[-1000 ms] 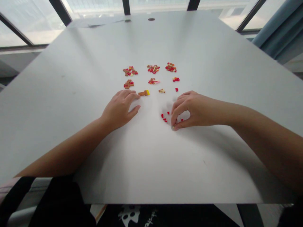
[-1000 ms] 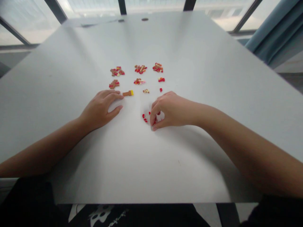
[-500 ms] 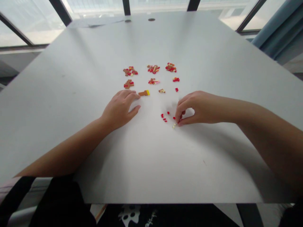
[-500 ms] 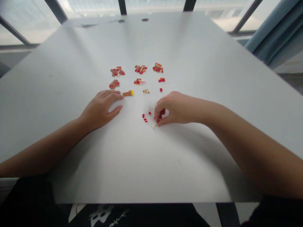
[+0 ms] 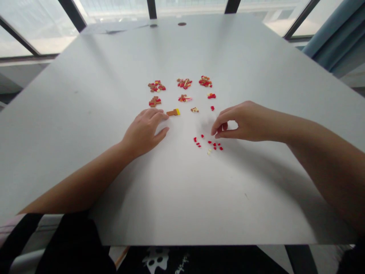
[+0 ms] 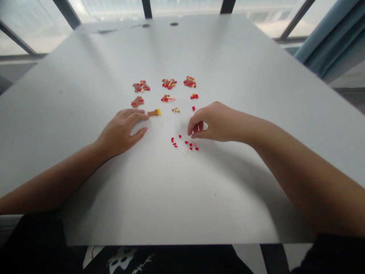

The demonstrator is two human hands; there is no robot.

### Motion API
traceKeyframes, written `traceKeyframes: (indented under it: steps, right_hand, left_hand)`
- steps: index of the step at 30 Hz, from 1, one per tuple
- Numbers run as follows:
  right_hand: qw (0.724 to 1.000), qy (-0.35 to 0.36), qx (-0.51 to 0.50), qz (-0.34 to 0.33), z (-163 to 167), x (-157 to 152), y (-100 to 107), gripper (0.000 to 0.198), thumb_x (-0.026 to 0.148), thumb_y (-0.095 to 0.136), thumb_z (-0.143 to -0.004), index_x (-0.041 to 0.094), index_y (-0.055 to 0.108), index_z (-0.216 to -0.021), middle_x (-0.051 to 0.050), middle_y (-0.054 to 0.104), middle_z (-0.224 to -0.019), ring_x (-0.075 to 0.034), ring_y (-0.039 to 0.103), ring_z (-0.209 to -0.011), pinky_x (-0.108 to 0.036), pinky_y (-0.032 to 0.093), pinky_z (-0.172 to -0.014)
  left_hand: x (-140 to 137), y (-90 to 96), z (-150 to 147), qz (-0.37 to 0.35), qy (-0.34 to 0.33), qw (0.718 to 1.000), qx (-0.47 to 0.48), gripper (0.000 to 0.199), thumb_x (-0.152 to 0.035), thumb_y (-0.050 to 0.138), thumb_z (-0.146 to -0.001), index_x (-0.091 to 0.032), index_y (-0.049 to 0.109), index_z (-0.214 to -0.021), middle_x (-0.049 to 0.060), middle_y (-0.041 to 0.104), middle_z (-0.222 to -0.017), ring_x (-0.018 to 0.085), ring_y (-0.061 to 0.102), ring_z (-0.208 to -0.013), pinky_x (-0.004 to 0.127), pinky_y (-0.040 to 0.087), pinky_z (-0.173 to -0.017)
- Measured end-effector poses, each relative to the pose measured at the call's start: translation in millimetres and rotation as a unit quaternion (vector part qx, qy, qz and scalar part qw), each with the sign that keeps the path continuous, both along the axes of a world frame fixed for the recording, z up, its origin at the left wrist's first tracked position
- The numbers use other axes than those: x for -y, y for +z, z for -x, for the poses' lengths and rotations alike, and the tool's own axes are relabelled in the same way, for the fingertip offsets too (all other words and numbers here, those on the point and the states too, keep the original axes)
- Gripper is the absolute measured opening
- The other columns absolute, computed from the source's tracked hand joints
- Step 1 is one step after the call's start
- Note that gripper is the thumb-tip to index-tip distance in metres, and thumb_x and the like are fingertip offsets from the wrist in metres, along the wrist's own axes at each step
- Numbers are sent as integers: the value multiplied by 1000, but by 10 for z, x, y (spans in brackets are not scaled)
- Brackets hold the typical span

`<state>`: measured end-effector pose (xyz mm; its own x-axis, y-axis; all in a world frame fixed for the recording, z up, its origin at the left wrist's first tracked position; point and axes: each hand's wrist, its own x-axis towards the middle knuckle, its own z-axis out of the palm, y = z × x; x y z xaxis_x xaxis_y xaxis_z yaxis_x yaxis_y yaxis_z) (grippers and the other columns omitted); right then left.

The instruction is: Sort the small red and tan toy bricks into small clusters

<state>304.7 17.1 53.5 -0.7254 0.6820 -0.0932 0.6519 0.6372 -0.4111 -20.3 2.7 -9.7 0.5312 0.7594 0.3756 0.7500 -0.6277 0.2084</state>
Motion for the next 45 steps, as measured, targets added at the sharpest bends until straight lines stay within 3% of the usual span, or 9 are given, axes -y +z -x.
traceKeyframes:
  steps: [11, 23, 37, 45]
  right_hand:
    - [1000, 7, -13, -12, 30, 11, -41, 23, 38, 64, -91, 26, 83, -90, -3, 80, -81, -19, 70, -71, -34, 51, -73]
    - [990, 50, -117, -68, 253, 101, -205, 27, 26, 58, -98, 23, 84, -104, -9, 82, -108, -19, 72, -84, -33, 55, -80]
    - [993, 41, -94, -61, 228, 89, -149, 21, 21, 60, -91, 22, 81, -92, -6, 81, -96, -15, 69, -76, -29, 52, -73]
    - [997, 47, -59, -19, 157, 64, -77, 20, 37, 66, -92, 24, 79, -86, -3, 76, -82, -14, 64, -67, -29, 48, -68]
  left_hand:
    - [-2, 26, -16, 10, 8, 1000, -8, 28, -31, 55, -100, -19, 66, -123, 17, 71, -137, 32, 64, -132, 55, 47, -120]
    - [-14, 61, -73, 11, 10, 1000, -8, 27, -30, 57, -100, -19, 66, -123, 17, 71, -136, 32, 64, -132, 54, 48, -119]
    - [-14, 51, -65, 11, 8, 1000, -2, 27, -29, 57, -100, -19, 66, -123, 16, 71, -136, 32, 64, -132, 55, 47, -120]
    - [-11, 48, -60, 18, 10, 1000, -5, 27, -30, 56, -100, -20, 65, -123, 16, 70, -138, 32, 63, -133, 56, 46, -121]
